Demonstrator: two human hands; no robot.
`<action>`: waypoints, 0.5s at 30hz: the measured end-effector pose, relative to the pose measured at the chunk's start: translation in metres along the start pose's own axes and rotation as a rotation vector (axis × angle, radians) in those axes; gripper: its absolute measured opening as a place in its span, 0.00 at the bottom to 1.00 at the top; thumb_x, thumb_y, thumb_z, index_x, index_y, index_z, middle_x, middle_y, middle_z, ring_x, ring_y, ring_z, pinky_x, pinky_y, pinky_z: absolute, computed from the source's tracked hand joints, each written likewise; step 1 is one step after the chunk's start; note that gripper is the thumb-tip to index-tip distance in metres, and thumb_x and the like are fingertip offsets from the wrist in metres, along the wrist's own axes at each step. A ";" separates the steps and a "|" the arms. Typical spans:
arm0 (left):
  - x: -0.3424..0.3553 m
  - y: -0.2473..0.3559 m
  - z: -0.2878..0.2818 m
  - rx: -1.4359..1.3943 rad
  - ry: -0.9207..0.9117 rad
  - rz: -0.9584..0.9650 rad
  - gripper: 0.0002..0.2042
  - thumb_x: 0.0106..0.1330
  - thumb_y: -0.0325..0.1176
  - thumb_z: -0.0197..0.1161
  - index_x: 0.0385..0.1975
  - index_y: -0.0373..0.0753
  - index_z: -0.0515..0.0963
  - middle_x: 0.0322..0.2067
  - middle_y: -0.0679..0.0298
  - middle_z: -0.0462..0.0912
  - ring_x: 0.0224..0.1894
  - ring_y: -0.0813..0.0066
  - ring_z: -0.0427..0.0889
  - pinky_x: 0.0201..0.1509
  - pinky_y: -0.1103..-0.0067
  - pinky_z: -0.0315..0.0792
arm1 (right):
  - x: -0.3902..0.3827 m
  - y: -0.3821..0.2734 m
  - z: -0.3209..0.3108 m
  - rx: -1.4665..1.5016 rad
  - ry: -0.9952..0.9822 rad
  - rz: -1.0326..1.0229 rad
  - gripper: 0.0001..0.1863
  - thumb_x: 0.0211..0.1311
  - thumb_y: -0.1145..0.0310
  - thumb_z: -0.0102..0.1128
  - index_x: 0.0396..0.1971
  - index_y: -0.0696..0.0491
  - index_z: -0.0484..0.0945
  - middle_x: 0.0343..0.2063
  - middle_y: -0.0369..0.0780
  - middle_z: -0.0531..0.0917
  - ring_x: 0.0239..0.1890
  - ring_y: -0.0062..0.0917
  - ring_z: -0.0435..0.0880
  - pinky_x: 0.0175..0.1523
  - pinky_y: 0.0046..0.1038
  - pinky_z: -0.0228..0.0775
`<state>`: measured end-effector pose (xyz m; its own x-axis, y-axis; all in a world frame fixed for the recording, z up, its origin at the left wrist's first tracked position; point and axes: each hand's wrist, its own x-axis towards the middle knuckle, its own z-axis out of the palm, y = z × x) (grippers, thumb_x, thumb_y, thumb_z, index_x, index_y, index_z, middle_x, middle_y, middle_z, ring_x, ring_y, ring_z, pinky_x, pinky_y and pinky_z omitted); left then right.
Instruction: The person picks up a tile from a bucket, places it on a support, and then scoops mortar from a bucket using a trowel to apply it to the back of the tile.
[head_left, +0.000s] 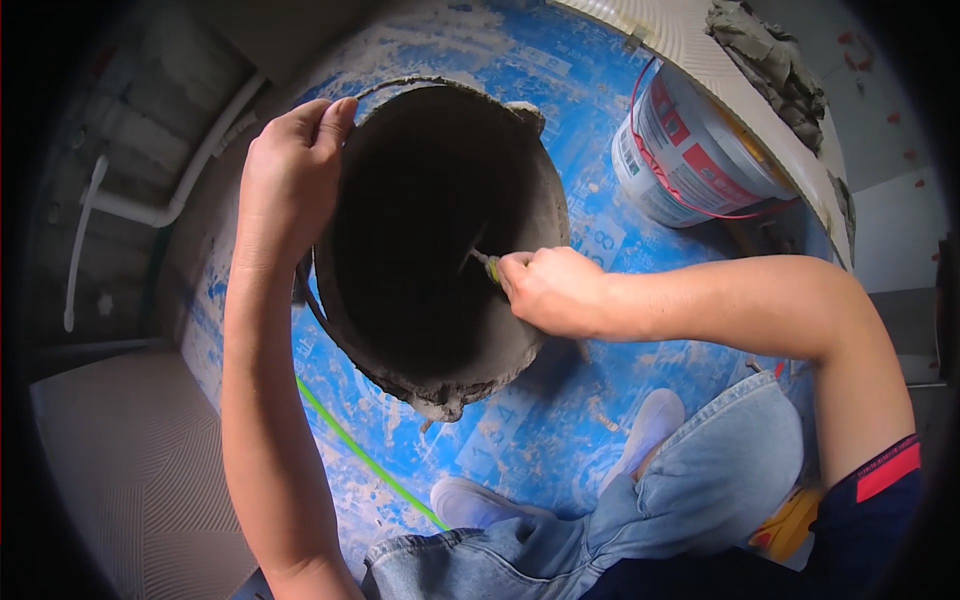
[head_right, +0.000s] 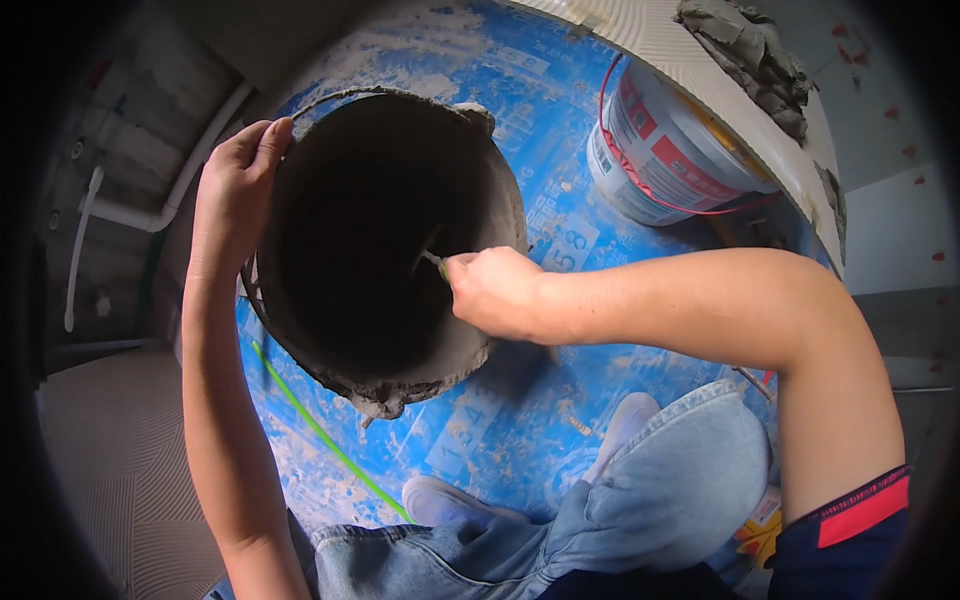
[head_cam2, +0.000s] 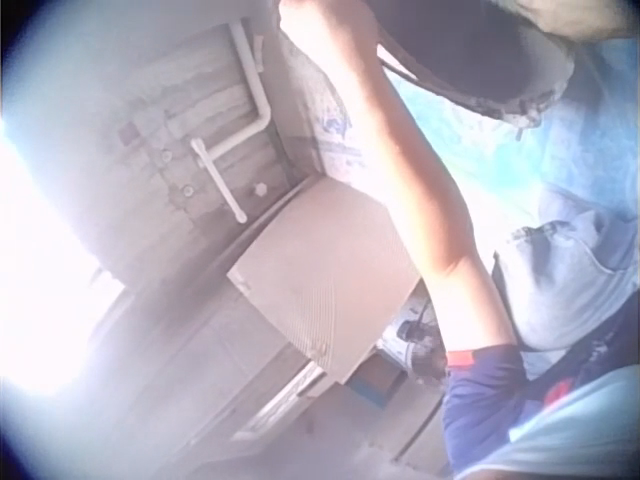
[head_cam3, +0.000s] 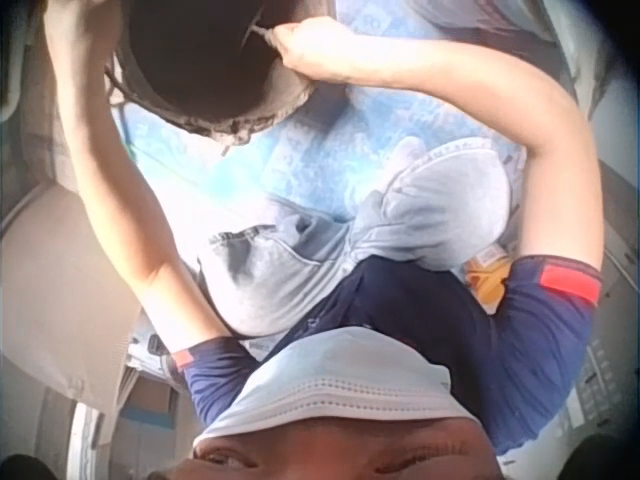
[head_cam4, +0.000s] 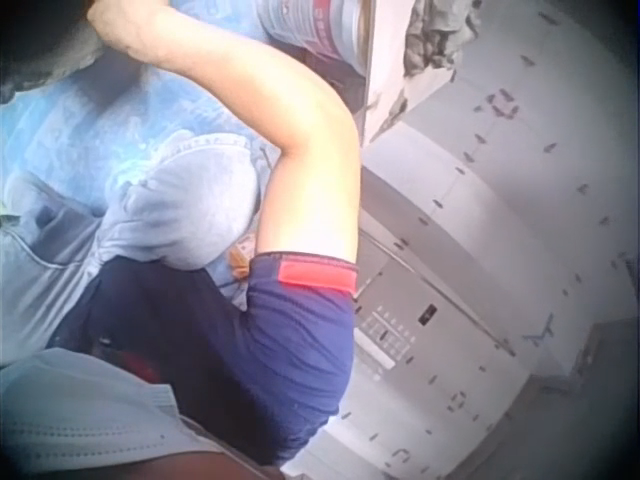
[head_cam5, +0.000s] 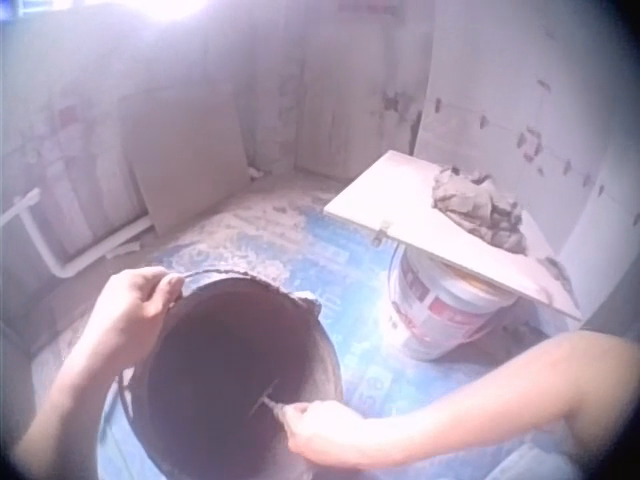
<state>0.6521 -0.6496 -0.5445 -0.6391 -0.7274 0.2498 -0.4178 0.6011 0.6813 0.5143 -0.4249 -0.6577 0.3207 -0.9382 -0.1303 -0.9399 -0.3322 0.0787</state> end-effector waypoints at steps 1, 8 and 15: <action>-0.001 0.001 0.001 0.036 -0.006 -0.005 0.18 0.69 0.44 0.56 0.32 0.30 0.77 0.24 0.47 0.78 0.25 0.58 0.76 0.36 0.70 0.71 | -0.003 -0.001 -0.001 0.003 -0.092 -0.017 0.12 0.50 0.74 0.55 0.33 0.64 0.77 0.30 0.49 0.76 0.23 0.39 0.82 0.25 0.37 0.76; -0.006 0.019 0.002 0.030 -0.031 -0.043 0.19 0.71 0.44 0.56 0.31 0.30 0.77 0.20 0.59 0.75 0.24 0.76 0.67 0.34 0.77 0.68 | 0.022 0.025 -0.043 -0.040 0.236 0.179 0.20 0.46 0.72 0.58 0.43 0.61 0.74 0.30 0.44 0.75 0.20 0.34 0.81 0.23 0.33 0.74; -0.011 0.016 0.000 0.030 -0.029 -0.019 0.19 0.71 0.44 0.54 0.35 0.31 0.81 0.27 0.48 0.82 0.28 0.55 0.81 0.38 0.70 0.74 | 0.019 0.019 -0.013 -0.108 0.254 0.123 0.14 0.45 0.73 0.57 0.34 0.60 0.75 0.25 0.43 0.73 0.17 0.32 0.78 0.20 0.31 0.73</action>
<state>0.6528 -0.6321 -0.5366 -0.6494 -0.7289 0.2166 -0.4490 0.5975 0.6643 0.5038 -0.4504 -0.6457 0.2370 -0.9619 0.1367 -0.9600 -0.2102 0.1850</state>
